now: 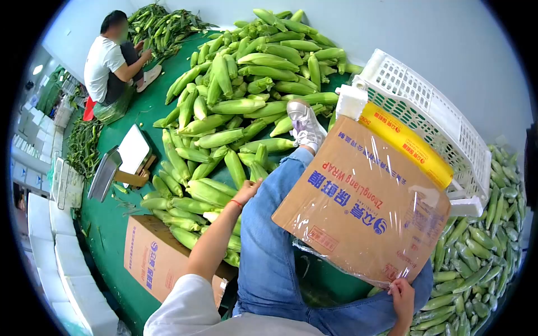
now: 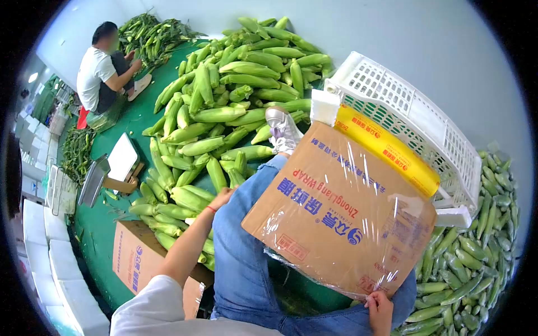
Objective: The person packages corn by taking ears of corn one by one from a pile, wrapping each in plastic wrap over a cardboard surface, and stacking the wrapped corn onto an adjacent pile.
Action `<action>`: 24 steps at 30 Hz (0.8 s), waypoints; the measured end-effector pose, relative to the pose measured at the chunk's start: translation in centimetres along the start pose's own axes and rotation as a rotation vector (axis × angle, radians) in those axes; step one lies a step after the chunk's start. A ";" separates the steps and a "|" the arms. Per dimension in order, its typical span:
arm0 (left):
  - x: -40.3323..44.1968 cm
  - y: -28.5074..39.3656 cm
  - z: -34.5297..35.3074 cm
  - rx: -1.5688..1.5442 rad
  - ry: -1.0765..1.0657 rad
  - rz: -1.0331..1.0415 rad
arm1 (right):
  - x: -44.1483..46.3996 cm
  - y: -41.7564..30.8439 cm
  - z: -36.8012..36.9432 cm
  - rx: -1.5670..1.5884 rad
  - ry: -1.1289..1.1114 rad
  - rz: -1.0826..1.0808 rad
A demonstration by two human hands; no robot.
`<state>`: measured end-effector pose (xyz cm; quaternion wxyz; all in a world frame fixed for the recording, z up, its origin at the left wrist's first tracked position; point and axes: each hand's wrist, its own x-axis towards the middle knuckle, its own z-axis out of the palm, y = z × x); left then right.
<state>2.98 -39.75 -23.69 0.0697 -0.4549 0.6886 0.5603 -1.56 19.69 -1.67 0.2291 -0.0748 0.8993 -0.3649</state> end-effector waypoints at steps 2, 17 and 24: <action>2.1 -1.5 2.8 0.183 0.058 0.118 | 0.0 -0.6 0.0 -0.011 0.004 0.016; -8.2 10.4 -13.8 -1.144 0.123 0.433 | 0.0 0.7 0.8 0.005 0.025 0.040; -19.4 16.6 -6.7 -0.317 -0.277 0.577 | -0.9 -0.2 1.1 -0.038 0.117 0.031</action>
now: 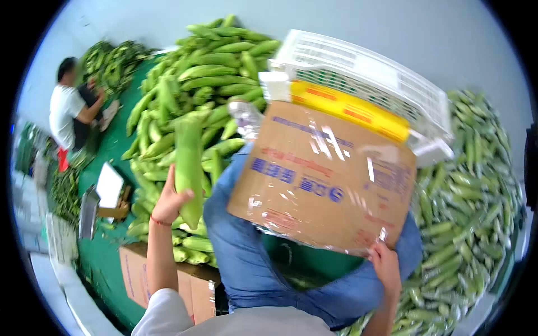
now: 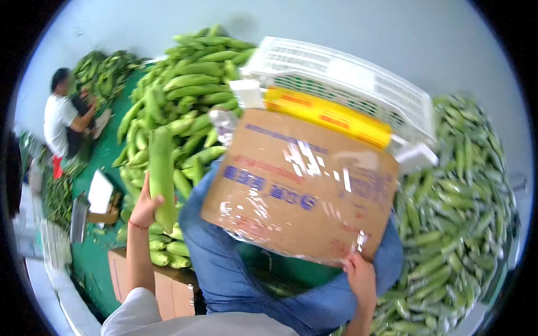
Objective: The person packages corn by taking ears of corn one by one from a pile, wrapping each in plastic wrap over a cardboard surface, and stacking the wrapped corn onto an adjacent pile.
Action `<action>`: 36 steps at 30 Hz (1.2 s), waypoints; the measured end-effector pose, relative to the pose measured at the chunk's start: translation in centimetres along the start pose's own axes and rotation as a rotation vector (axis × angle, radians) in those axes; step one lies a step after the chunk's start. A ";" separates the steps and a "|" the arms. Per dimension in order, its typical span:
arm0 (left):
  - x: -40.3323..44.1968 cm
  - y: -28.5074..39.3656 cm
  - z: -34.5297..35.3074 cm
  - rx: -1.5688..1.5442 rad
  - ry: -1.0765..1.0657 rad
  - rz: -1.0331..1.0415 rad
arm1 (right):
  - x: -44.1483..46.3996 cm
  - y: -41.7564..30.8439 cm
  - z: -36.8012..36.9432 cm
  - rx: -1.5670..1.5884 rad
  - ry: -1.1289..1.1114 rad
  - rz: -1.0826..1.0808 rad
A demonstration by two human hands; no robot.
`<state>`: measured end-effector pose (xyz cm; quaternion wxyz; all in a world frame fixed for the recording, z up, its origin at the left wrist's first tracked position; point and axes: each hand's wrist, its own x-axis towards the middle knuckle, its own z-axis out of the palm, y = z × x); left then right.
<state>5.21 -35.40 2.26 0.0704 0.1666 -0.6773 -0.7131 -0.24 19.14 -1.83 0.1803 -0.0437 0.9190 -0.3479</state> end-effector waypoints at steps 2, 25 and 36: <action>0.4 2.4 6.9 0.571 -0.303 0.346 | -0.2 -0.5 0.2 -0.076 0.026 0.021; -4.2 -9.0 15.6 0.995 -0.100 0.713 | 10.7 -5.9 4.7 -0.348 0.521 -0.513; 11.1 -4.5 26.5 1.376 -0.602 0.519 | 11.9 -5.7 3.7 -0.243 0.515 -0.607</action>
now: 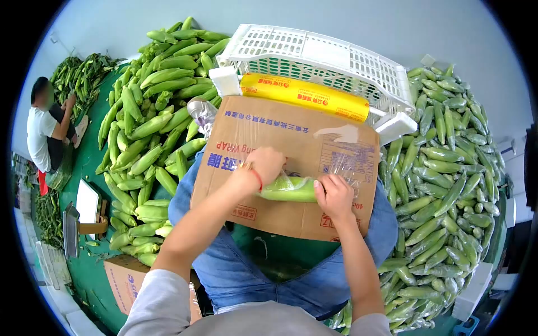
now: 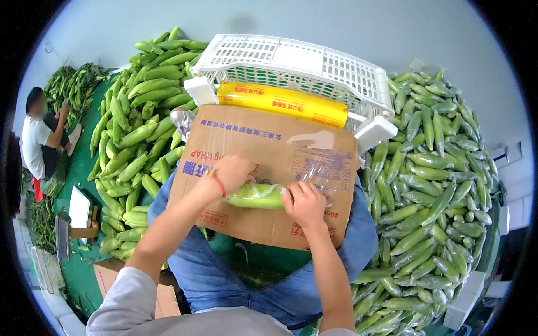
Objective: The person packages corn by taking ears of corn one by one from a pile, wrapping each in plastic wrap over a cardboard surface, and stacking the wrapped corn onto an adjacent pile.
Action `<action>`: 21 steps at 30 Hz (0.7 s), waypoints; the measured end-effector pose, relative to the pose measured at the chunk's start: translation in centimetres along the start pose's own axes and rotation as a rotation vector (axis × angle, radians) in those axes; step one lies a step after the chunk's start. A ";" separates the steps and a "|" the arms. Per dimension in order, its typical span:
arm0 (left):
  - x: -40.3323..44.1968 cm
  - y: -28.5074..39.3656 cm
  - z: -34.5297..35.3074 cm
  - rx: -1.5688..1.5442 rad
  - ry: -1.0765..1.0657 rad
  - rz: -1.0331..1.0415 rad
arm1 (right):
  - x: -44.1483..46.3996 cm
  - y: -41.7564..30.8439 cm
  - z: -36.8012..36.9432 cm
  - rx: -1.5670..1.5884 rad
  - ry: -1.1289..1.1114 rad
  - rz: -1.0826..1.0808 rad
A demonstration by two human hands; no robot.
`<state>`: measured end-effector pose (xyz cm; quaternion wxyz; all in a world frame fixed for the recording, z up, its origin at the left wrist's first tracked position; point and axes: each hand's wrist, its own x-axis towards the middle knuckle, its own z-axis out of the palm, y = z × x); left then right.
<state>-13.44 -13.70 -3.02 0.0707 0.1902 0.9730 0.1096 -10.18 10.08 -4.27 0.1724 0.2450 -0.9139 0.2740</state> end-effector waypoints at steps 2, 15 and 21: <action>-4.7 3.4 -1.7 0.023 0.005 0.024 | 0.1 -1.1 -1.5 -0.051 -0.228 0.119; -2.0 2.2 -2.0 -0.055 0.364 -0.240 | 0.8 -4.4 -2.1 -0.077 -0.209 -0.303; -9.5 6.5 -1.5 -0.275 0.254 -0.092 | -0.4 -2.9 -2.4 -0.053 -0.428 -0.339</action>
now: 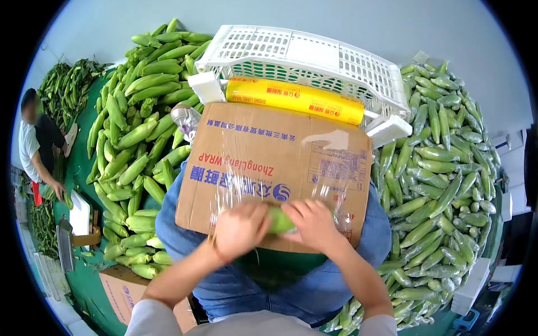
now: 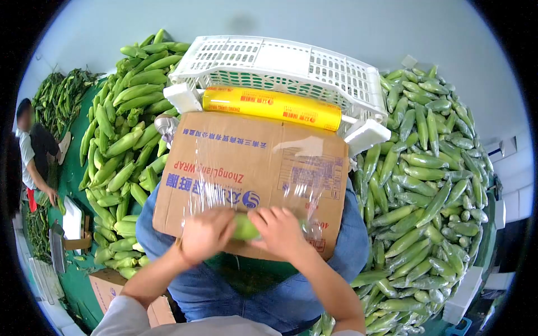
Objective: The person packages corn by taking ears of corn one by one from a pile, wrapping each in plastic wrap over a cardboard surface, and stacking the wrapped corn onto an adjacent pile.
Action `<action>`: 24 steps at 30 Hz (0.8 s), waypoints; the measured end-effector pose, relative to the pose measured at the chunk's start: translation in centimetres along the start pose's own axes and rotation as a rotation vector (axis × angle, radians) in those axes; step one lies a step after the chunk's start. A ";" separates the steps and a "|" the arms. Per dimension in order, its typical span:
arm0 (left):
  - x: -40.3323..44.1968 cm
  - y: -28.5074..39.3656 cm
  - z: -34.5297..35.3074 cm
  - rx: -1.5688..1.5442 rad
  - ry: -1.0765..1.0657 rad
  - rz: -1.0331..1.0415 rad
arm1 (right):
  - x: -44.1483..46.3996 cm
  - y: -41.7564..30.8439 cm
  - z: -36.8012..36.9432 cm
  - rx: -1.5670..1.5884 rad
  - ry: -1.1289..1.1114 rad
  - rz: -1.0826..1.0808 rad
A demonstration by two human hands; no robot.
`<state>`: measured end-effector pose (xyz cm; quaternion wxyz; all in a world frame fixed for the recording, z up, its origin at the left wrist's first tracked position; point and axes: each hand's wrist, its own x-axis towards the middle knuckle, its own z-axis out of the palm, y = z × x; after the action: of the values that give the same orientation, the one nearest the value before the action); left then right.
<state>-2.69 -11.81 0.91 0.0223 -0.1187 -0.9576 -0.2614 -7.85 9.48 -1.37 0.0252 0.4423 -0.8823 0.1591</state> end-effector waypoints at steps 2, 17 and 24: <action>-2.6 1.0 -0.2 0.073 0.091 0.144 | -0.5 -0.1 -0.2 0.114 -0.081 0.028; 15.2 -7.0 2.5 0.374 -0.407 0.164 | 6.1 1.9 1.2 0.012 0.097 0.027; 14.0 -7.0 1.3 0.125 -0.243 0.150 | -2.6 -7.6 -1.6 0.285 -0.615 -0.028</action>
<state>-17.98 -13.97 -2.23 -0.0670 -0.2190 -0.9562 -0.1825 -0.44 7.70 1.60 -0.3022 0.4808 -0.8112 0.1395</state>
